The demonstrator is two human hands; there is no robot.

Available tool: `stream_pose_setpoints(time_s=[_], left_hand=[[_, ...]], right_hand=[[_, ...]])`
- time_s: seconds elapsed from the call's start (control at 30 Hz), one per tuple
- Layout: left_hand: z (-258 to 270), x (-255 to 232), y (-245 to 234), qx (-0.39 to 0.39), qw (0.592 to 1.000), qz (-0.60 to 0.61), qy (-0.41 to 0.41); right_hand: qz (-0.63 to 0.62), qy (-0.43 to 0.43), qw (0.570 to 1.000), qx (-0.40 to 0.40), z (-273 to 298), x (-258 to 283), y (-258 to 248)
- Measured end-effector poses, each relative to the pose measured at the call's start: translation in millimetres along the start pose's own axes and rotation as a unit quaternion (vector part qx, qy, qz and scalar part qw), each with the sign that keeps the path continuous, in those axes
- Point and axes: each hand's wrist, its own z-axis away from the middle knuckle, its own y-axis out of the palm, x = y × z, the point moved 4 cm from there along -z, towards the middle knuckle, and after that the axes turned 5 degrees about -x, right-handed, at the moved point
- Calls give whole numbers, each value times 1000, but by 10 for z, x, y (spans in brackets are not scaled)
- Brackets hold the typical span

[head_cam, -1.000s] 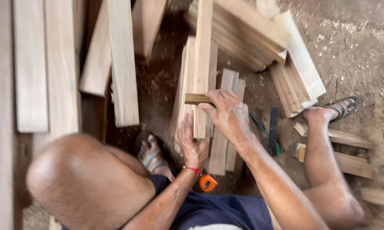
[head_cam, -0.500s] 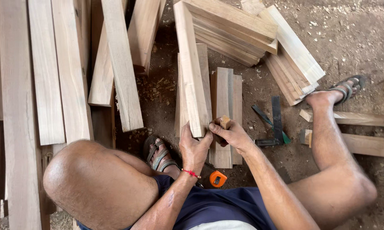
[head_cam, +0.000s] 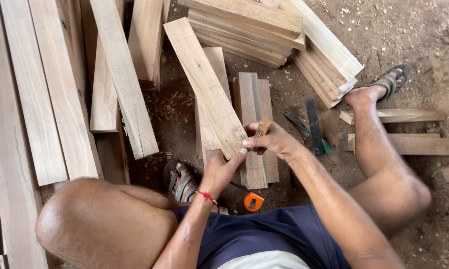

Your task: The person uses a wooden block to mark lines on multiple pieces of wood, then uses a square and a pencil to draw precise lines on another wooden piece.

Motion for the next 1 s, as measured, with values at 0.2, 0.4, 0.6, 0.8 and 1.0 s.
stream_pose_setpoints(time_s=[0.2, 0.4, 0.6, 0.8, 1.0], left_hand=[[-263, -459, -675, -104, 929, -311, 170], [-785, -946, -767, -175, 692, -518, 472], [-961, -812, -734, -30, 797, -511, 321], [-922, -880, -767, -129, 857, -400, 298], [-1077, -868, -594, -154, 936, -288, 128]], right_hand=[[332, -48, 939, -69, 225, 471, -151], [603, -145, 774, -127, 480, 761, -8], [503, -262, 744, -354, 516, 534, -449], [-74, -54, 950, -299, 322, 104, -960], [-99, -34, 953, -286, 89, 478, -643]])
